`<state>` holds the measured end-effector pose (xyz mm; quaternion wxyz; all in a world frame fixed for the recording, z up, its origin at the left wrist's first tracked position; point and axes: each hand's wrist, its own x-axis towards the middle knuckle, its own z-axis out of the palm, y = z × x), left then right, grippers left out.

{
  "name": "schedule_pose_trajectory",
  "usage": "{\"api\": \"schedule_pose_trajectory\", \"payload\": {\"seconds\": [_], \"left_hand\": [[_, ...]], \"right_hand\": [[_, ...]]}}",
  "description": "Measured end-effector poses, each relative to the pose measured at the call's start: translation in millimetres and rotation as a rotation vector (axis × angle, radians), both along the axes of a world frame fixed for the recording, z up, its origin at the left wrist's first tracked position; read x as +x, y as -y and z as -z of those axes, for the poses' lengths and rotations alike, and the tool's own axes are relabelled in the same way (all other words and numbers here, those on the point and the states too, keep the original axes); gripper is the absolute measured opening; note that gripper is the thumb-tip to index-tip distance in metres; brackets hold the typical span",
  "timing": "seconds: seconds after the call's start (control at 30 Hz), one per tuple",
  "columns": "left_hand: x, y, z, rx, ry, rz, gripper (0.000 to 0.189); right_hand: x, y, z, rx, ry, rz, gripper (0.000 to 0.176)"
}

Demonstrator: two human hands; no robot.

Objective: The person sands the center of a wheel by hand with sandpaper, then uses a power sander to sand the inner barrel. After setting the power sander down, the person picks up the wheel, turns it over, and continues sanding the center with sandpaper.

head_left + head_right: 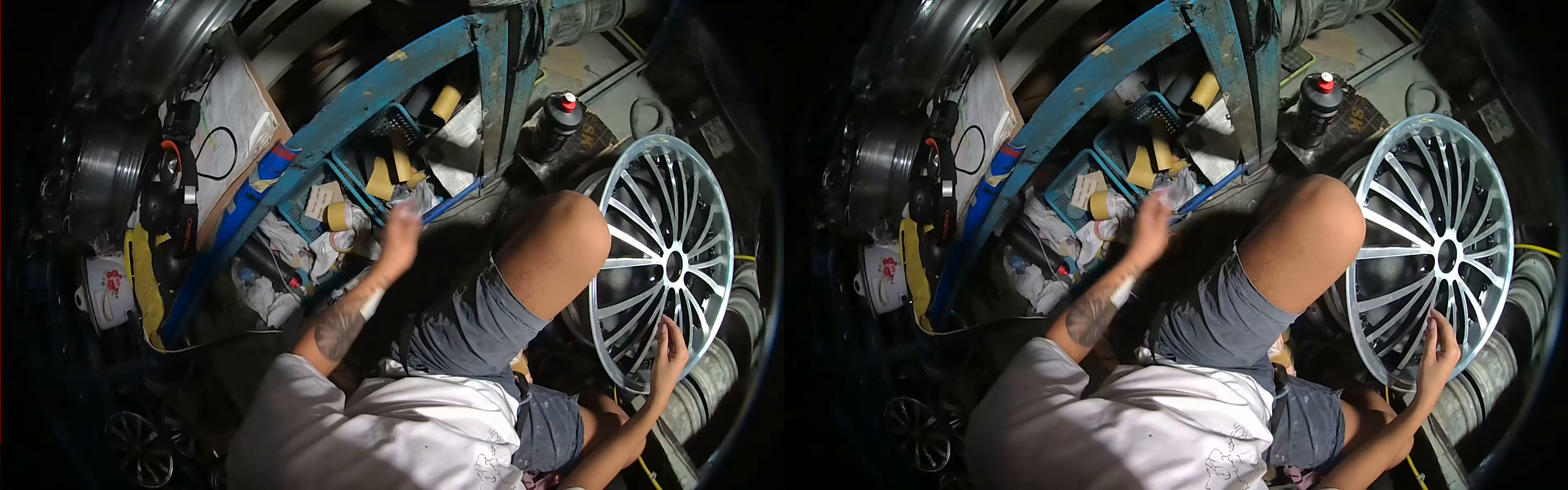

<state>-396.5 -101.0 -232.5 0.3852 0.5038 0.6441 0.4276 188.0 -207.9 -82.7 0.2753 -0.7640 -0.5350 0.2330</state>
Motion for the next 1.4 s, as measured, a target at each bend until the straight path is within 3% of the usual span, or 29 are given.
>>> {"api": "schedule_pose_trajectory", "payload": {"seconds": [0.03,0.07,0.1,0.17,0.23,0.37,0.5,0.57,0.63,0.7,0.83,0.87,0.9,1.03,1.07,1.1,1.17,1.23,1.3,1.4], "left_hand": [[-39.4,-11.4,22.7,-0.117,-0.427,-0.19,0.04],[-74.1,-22.6,44.4,-0.08,-0.68,-0.205,0.038],[-93.6,-39.3,47.5,-0.235,-0.531,-0.245,0.042],[-103.0,-59.2,55.0,-0.336,-0.969,-0.236,0.048],[-99.9,-77.2,50.1,-0.45,-0.991,-0.211,0.051],[-89.0,-91.8,58.2,-0.548,-1.031,-0.288,0.056],[-93.3,-84.4,52.1,-0.553,-0.743,-0.41,0.036],[-121.9,-76.6,104.7,-0.293,-0.606,-0.427,0.032],[-149.8,-73.1,152.9,-0.257,-0.07,-0.498,0.032],[-137.9,-59.1,120.0,-0.357,0.203,-0.59,0.034],[-137.8,-41.3,113.7,-0.085,0.137,-0.575,0.033],[-135.5,-38.4,107.1,-0.02,0.115,-0.542,0.033],[-134.6,-35.9,98.1,-0.009,0.258,-0.472,0.028],[-53.1,-23.4,-27.2,-0.093,0.969,-0.069,0.015],[-36.7,-23.9,-54.5,-0.108,1.03,0.052,0.014],[-1.6,-22.5,-99.0,-0.133,1.051,0.117,0.016],[66.0,-25.7,-161.7,-0.095,1.011,0.375,0.024],[124.5,-42.0,-198.0,-0.1,0.94,0.703,0.027],[205.0,-51.3,-242.1,-0.048,0.834,0.87,0.022],[305.5,-84.8,-275.5,0.031,0.718,1.205,0.019]], "right_hand": [[-4.9,2.5,-3.8,0.015,0.015,0.005,0.023],[-12.8,4.0,-10.4,0.019,0.015,-0.016,0.022],[-21.9,4.1,-15.2,0.035,0.09,-0.058,0.021],[-45.3,7.8,-34.6,-0.039,0.184,-0.139,0.022],[-71.2,16.5,-44.9,-0.068,0.094,-0.113,0.019],[-116.2,35.3,-72.8,0.012,0.163,-0.21,0.017],[-135.6,60.5,-102.4,0.002,0.11,-0.185,0.018],[-133.8,69.9,-111.8,0.0,0.094,-0.184,0.02],[-124.4,79.1,-109.3,0.003,0.073,-0.18,0.021],[-118.4,79.7,-112.7,0.004,0.06,-0.197,0.022],[-107.4,74.0,-122.3,-0.029,0.133,-0.242,0.023],[-104.3,72.6,-126.4,-0.016,0.155,-0.257,0.023],[-101.6,71.1,-131.3,-0.003,0.179,-0.264,0.023],[-90.9,60.4,-145.0,0.075,0.08,-0.305,0.026],[-88.8,55.6,-143.0,0.13,0.066,-0.341,0.027],[-87.2,51.3,-142.0,0.007,-0.078,-0.323,0.029],[-85.4,36.6,-131.3,0.075,-0.171,-0.443,0.035],[-82.2,16.8,-132.2,0.075,-0.302,-0.469,0.042],[-61.9,-8.9,-139.9,-0.056,-0.364,-0.44,0.048],[-6.0,-40.0,-99.6,-0.004,-0.985,-0.31,0.064]]}}
